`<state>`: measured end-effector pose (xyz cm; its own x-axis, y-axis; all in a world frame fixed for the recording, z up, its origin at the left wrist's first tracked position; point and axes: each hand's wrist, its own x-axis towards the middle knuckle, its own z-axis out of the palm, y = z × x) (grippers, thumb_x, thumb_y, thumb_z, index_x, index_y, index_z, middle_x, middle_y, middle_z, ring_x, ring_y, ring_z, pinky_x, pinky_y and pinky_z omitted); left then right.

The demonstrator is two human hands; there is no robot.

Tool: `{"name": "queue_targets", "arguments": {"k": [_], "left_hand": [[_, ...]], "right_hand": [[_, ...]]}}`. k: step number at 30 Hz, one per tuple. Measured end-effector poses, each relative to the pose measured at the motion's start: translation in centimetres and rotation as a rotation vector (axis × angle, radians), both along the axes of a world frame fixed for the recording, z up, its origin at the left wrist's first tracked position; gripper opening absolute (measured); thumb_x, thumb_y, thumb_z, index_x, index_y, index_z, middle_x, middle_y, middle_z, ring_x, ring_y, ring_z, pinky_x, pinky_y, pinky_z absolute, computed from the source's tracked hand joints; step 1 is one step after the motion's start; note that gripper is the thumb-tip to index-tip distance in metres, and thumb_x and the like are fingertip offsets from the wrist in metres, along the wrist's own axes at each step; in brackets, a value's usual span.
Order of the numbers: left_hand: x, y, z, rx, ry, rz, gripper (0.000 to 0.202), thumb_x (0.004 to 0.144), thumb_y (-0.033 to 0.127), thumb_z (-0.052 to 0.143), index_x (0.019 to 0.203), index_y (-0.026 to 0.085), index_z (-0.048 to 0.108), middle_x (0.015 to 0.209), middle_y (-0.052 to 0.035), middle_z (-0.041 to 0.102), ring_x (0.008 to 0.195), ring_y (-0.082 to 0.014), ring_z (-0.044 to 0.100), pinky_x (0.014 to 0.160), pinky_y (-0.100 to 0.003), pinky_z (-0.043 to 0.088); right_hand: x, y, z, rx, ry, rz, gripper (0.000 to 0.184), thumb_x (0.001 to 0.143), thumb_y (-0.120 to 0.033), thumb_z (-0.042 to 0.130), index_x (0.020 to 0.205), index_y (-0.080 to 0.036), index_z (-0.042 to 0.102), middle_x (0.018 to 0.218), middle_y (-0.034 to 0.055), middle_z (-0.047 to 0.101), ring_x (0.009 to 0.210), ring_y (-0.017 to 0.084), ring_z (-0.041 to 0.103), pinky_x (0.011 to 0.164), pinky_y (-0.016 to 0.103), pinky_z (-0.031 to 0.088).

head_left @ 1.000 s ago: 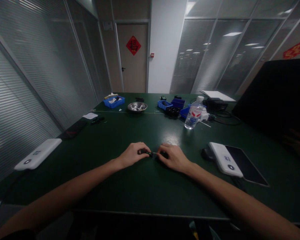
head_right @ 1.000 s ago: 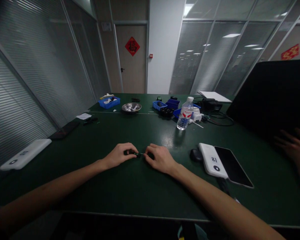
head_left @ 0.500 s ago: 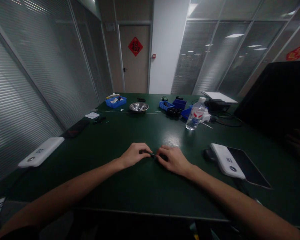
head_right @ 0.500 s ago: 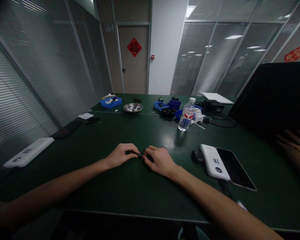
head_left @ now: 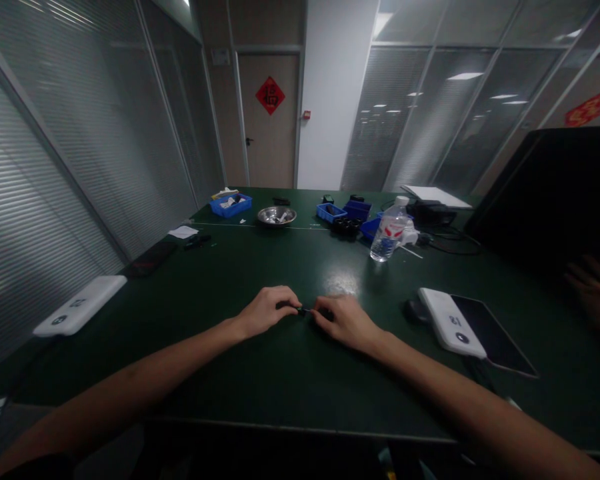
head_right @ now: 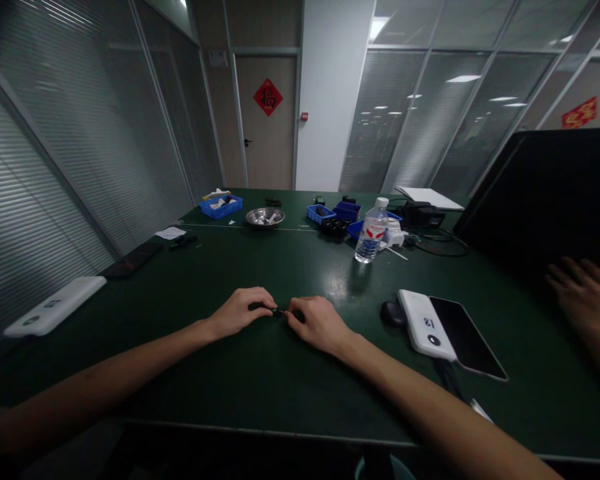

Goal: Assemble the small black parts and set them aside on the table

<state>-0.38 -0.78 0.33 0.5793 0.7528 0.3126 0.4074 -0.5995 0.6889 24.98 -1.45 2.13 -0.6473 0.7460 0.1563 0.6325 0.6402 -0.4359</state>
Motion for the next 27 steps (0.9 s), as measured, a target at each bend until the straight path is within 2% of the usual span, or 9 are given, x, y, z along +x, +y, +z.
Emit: {"name": "queue_targets", "arguments": {"k": [4, 10, 12, 14, 16, 20, 24, 27], "left_hand": [[-0.1, 0.0, 0.1, 0.016, -0.002, -0.032, 0.013, 0.095, 0.022, 0.066, 0.103, 0.019, 0.075, 0.107, -0.0061, 0.070, 0.101, -0.0191, 0.065, 0.094, -0.033, 0.050], [-0.1, -0.1, 0.4, -0.011, -0.016, -0.043, 0.013, 0.094, 0.019, 0.066, 0.103, 0.018, 0.075, 0.108, -0.0067, 0.071, 0.101, -0.0189, 0.067, 0.095, -0.034, 0.051], [-0.1, -0.1, 0.4, -0.015, -0.028, -0.031, 0.013, 0.094, 0.020, 0.066, 0.103, 0.018, 0.075, 0.107, -0.0067, 0.071, 0.100, -0.0188, 0.067, 0.094, -0.034, 0.051], [-0.1, -0.1, 0.4, -0.022, -0.033, -0.018, 0.013, 0.093, 0.021, 0.067, 0.103, 0.019, 0.076, 0.107, -0.0065, 0.072, 0.100, -0.0192, 0.067, 0.094, -0.034, 0.051], [-0.1, 0.0, 0.4, -0.041, -0.037, -0.003, 0.012, 0.093, 0.021, 0.067, 0.100, 0.019, 0.076, 0.105, -0.0065, 0.073, 0.099, -0.0197, 0.067, 0.093, -0.034, 0.051], [-0.3, 0.3, 0.4, -0.113, -0.057, 0.002, 0.013, 0.091, 0.020, 0.069, 0.100, 0.019, 0.077, 0.104, -0.0063, 0.073, 0.099, -0.0201, 0.068, 0.093, -0.034, 0.051], [-0.3, 0.6, 0.4, -0.213, -0.092, -0.018, 0.015, 0.089, 0.016, 0.069, 0.101, 0.019, 0.077, 0.104, -0.0052, 0.073, 0.099, -0.0194, 0.068, 0.094, -0.034, 0.051], [-0.2, 0.5, 0.5, -0.222, -0.114, -0.016, 0.014, 0.088, 0.014, 0.070, 0.100, 0.018, 0.077, 0.103, -0.0051, 0.072, 0.098, -0.0190, 0.069, 0.092, -0.033, 0.051]], "right_hand": [[-0.2, -0.4, 0.2, -0.089, 0.015, -0.024, 0.022, 0.099, -0.033, 0.053, 0.096, -0.020, 0.070, 0.070, 0.0001, 0.065, 0.059, 0.013, 0.056, 0.056, 0.025, 0.037], [-0.2, 0.0, 0.3, -0.272, 0.126, -0.011, 0.028, 0.101, -0.038, 0.051, 0.093, -0.018, 0.070, 0.074, 0.0012, 0.069, 0.063, 0.014, 0.061, 0.059, 0.024, 0.042], [-0.2, 0.0, 0.2, -0.284, 0.127, -0.017, 0.030, 0.102, -0.038, 0.049, 0.093, -0.018, 0.069, 0.074, 0.0014, 0.069, 0.064, 0.014, 0.062, 0.060, 0.025, 0.043], [-0.2, -0.3, 0.1, -0.191, 0.089, -0.038, 0.028, 0.102, -0.038, 0.050, 0.096, -0.019, 0.070, 0.077, 0.0019, 0.069, 0.065, 0.014, 0.061, 0.060, 0.025, 0.042], [-0.3, -0.7, 0.0, -0.029, 0.013, -0.047, 0.025, 0.101, -0.037, 0.051, 0.100, -0.021, 0.070, 0.082, 0.0027, 0.069, 0.068, 0.015, 0.061, 0.063, 0.026, 0.041], [-0.4, -1.1, -0.1, 0.210, -0.161, -0.016, 0.024, 0.103, -0.036, 0.048, 0.104, -0.023, 0.069, 0.092, 0.0056, 0.069, 0.078, 0.017, 0.062, 0.066, 0.027, 0.039], [-0.5, -1.2, -0.4, 0.259, -0.186, -0.039, 0.026, 0.104, -0.036, 0.045, 0.103, -0.023, 0.067, 0.093, 0.0057, 0.067, 0.081, 0.018, 0.062, 0.066, 0.027, 0.039], [-0.5, -1.2, -0.4, 0.248, -0.171, -0.046, 0.025, 0.104, -0.036, 0.046, 0.103, -0.023, 0.066, 0.093, 0.0049, 0.067, 0.079, 0.017, 0.061, 0.066, 0.027, 0.038]]}}
